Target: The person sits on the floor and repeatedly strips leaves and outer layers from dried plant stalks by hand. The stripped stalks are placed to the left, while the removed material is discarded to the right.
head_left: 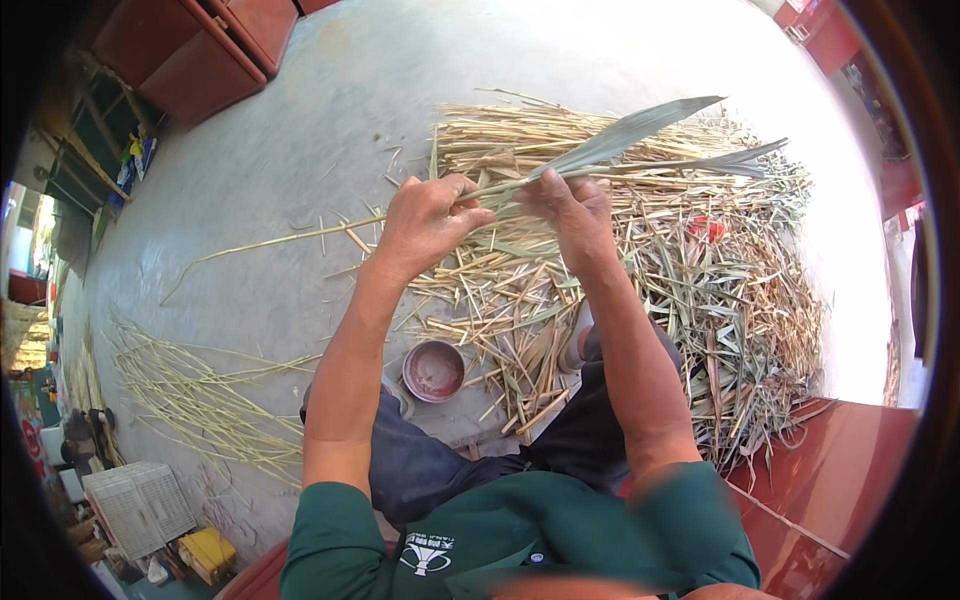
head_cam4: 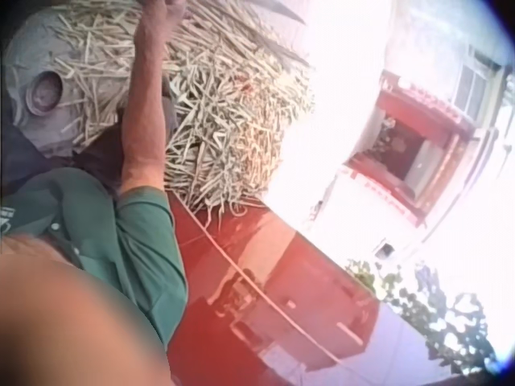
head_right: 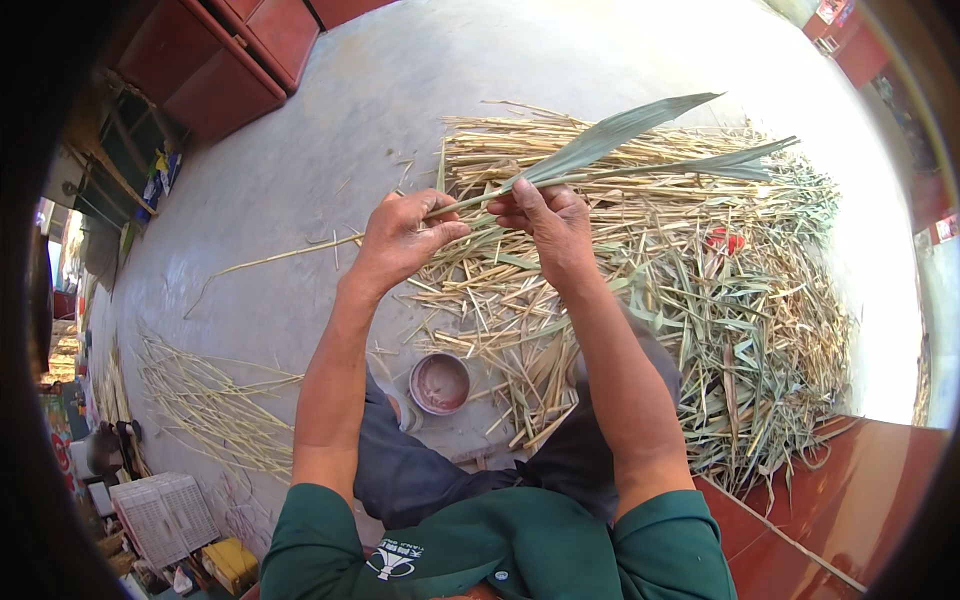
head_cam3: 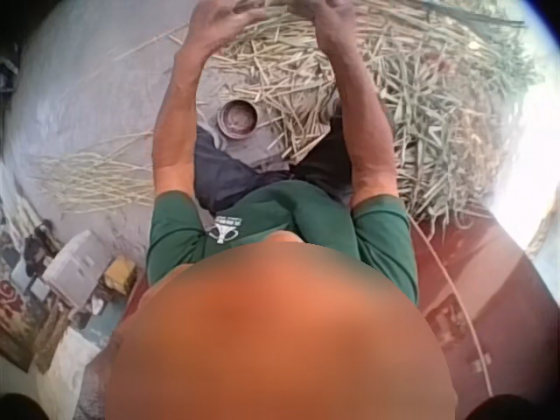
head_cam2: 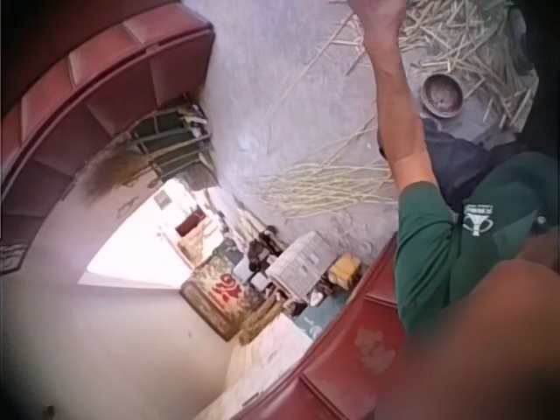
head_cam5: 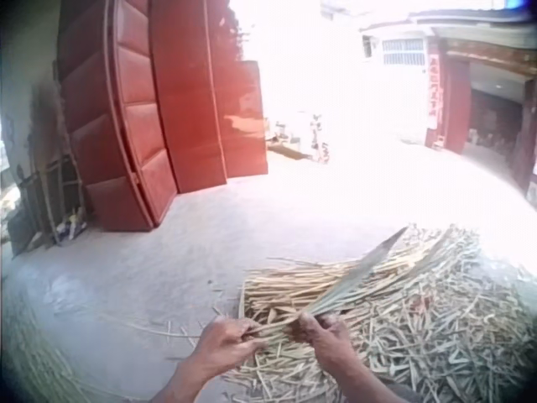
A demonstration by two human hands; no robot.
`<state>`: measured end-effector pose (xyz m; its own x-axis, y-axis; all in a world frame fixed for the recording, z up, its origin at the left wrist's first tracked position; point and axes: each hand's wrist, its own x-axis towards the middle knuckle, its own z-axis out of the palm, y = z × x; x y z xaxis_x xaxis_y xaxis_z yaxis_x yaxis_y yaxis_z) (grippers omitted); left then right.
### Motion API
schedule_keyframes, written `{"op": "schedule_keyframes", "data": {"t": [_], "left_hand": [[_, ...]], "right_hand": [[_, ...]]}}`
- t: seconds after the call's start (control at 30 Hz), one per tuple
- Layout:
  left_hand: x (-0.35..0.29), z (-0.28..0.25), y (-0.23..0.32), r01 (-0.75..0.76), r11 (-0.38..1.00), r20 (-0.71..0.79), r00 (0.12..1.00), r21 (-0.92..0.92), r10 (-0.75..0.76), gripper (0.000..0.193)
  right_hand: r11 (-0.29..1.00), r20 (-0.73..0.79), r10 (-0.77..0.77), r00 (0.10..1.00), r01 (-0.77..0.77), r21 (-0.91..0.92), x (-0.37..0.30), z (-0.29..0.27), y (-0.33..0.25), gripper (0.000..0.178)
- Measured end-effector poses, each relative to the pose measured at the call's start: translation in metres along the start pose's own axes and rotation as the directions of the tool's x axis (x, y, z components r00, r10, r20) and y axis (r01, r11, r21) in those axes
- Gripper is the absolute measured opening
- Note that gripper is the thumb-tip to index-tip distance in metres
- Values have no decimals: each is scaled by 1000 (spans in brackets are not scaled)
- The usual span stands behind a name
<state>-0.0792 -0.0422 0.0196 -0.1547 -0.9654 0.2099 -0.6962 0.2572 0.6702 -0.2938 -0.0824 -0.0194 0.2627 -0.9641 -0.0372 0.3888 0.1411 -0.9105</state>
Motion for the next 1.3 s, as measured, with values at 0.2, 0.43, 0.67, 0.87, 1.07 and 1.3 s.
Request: {"op": "schedule_keyframes", "data": {"t": [0.2,0.43,0.67,0.87,1.07,1.3], "left_hand": [[2,3,-5,91,974,-84,990,-208,-110,21],[3,-15,-6,273,675,43,941,-685,-337,17],[1,-52,-41,239,963,-439,857,-128,-271,21],[8,-26,-18,-156,884,-361,870,441,334,21],[8,4,-12,-79,997,-24,997,13,80,15],[3,-21,-52,218,968,127,971,-121,-203,14]], "right_hand": [[999,87,45,995,-43,-27,0,0,2,40],[998,180,-65,982,68,-11,-4,3,1,30],[1000,142,3,990,1,-27,-3,1,10,26],[996,156,-29,987,42,-84,-4,8,15,24],[990,54,-28,998,35,-134,-5,9,10,26],[988,-14,-70,997,68,-140,-2,-7,-11,26]]}}
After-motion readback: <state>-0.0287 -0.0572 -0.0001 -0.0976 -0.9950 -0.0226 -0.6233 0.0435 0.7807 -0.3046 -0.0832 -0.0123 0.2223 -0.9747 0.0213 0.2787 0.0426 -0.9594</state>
